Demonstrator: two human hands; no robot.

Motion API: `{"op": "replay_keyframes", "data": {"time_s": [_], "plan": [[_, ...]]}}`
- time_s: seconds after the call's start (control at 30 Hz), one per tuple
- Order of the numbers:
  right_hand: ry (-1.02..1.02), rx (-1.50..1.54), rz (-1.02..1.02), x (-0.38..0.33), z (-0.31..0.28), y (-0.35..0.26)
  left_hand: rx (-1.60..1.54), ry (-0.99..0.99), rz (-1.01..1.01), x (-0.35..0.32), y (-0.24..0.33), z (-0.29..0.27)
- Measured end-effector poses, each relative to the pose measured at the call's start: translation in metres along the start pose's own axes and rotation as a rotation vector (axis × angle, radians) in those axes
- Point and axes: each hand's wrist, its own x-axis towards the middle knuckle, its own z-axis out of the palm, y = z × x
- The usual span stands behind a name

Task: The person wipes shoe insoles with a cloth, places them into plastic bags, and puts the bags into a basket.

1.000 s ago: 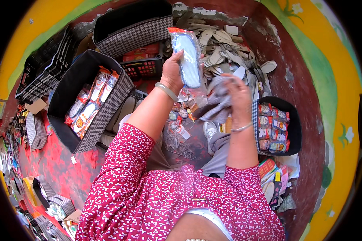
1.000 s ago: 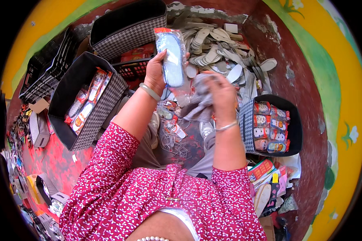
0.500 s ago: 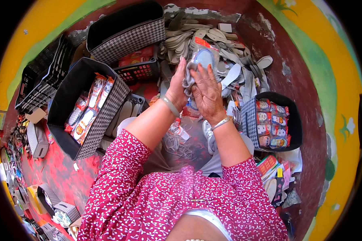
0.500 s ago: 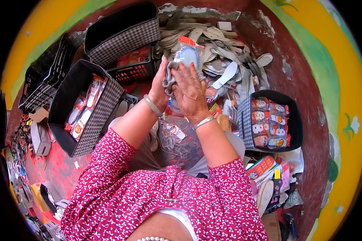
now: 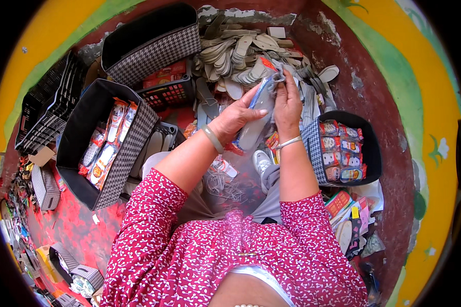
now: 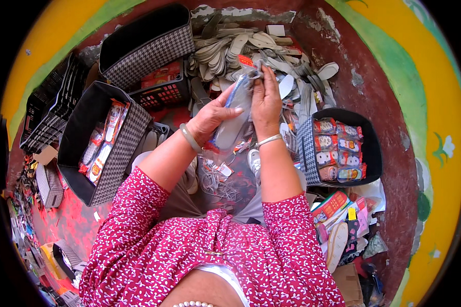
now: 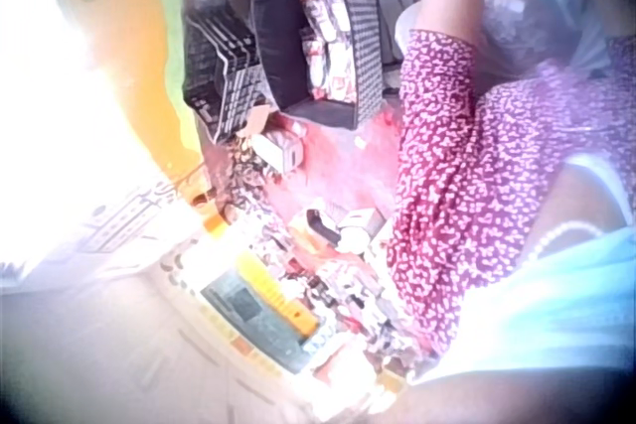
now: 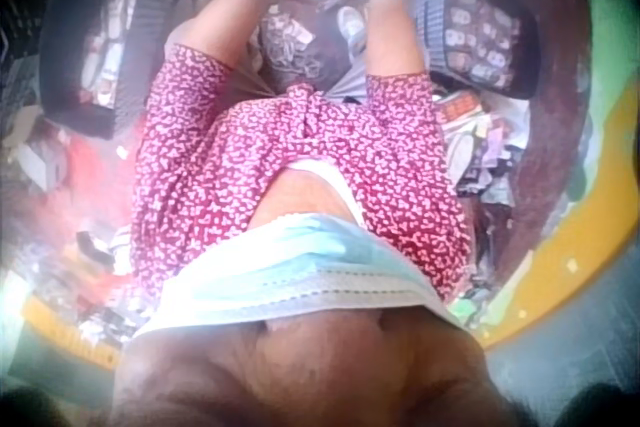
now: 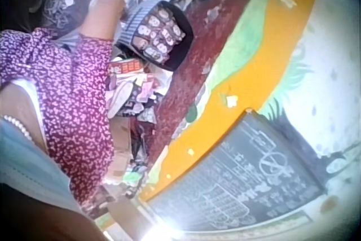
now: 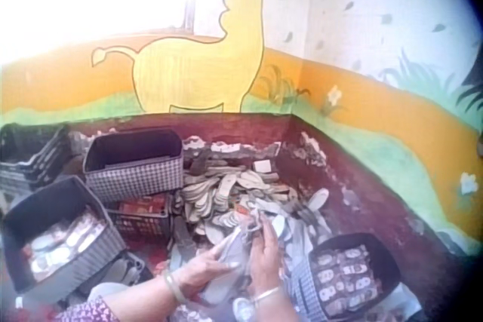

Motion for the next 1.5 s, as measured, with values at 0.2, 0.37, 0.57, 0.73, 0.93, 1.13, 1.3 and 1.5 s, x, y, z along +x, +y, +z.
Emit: {"op": "replay_keyframes", "data": {"time_s": [0.2,0.37,0.57,0.73,0.93,1.13,1.3,1.5], "plan": [[0.317,0.333,0.274,0.020,-0.031,0.025,-0.125,-0.108,0.000,0.000,0.009,-0.005],[0.037,0.266,0.051,0.005,-0.011,-0.026,-0.178,0.009,-0.064,0.011,-0.004,-0.023],[-0.277,-0.181,-0.294,-0.016,0.024,-0.014,-0.332,0.198,0.036,0.018,-0.005,-0.024],[-0.467,-0.032,-0.284,-0.021,0.024,-0.023,-0.350,0.299,0.151,0.022,0.000,-0.044],[-0.658,0.160,-0.157,-0.026,0.021,-0.034,-0.415,0.276,0.174,0.017,0.022,-0.060],[-0.770,0.364,-0.001,-0.026,0.013,-0.029,-0.475,0.446,0.383,0.018,0.042,-0.085],[-0.291,0.879,0.656,-0.014,-0.007,-0.015,-0.565,0.439,0.492,0.011,0.055,-0.080],[-0.205,1.283,0.894,0.004,-0.030,0.019,-0.501,0.312,0.540,0.007,0.065,-0.075]]}}
